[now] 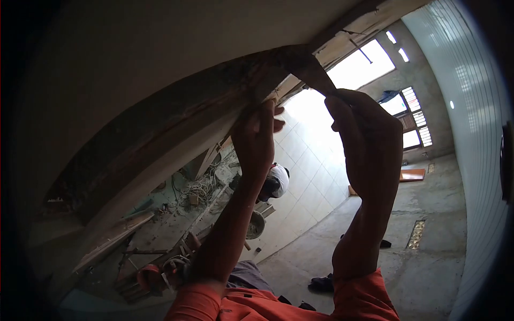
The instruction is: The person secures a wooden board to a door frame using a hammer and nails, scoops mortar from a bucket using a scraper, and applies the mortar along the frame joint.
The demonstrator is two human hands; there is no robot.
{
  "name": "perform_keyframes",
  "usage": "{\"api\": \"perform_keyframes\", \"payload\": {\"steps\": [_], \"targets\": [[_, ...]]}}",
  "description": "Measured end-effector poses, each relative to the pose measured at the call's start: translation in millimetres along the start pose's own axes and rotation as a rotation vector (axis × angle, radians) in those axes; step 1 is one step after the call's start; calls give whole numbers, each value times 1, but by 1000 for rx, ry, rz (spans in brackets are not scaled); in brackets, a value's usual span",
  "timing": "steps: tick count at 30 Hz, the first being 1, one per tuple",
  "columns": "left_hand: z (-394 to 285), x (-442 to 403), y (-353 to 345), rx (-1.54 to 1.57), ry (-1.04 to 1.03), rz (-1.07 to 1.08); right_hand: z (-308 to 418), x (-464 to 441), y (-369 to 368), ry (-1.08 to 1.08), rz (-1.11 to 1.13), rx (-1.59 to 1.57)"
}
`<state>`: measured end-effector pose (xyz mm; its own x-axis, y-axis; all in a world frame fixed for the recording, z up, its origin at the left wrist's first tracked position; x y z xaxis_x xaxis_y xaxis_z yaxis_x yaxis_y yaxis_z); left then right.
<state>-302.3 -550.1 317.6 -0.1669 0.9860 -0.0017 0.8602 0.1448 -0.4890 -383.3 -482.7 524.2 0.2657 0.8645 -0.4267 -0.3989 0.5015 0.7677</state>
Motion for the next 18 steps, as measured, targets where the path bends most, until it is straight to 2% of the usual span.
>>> {"api": "perform_keyframes", "payload": {"steps": [2, 3, 5, 7, 8, 10, 18], "targets": [[2, -6, 0, 12, -24, -44, -2, -1, 1, 17, -6, 4], [4, -6, -1, 7, -23, -42, 3, -1, 1, 180, -3, 74], [7, -5, -1, 62, 9, -82, 6, 3, 5, 337, -4, 141], [6, -5, -2, 59, 11, -79, -11, 8, 15, 34, 10, -15], [5, -5, -2, 62, 12, -83, -11, 14, 20, 39, 12, -14], [4, -5, -1, 54, 9, -83, -17, 27, 29, -90, 34, -98], [6, -9, 0, 60, 37, -85, -42, 52, 2, -124, 39, -246]]}}
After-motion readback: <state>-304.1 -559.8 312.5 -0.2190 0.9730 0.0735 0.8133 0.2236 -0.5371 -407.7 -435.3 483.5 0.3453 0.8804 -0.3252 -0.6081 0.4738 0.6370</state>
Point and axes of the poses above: each hand's wrist, its own x-axis away from the middle knuckle, its own y-axis out of the back of the hand, z = x × y, the point moved 6 cm from there along -x, towards the middle knuckle, and after that the axes turned 6 degrees about -z, right-handed, at the moved point
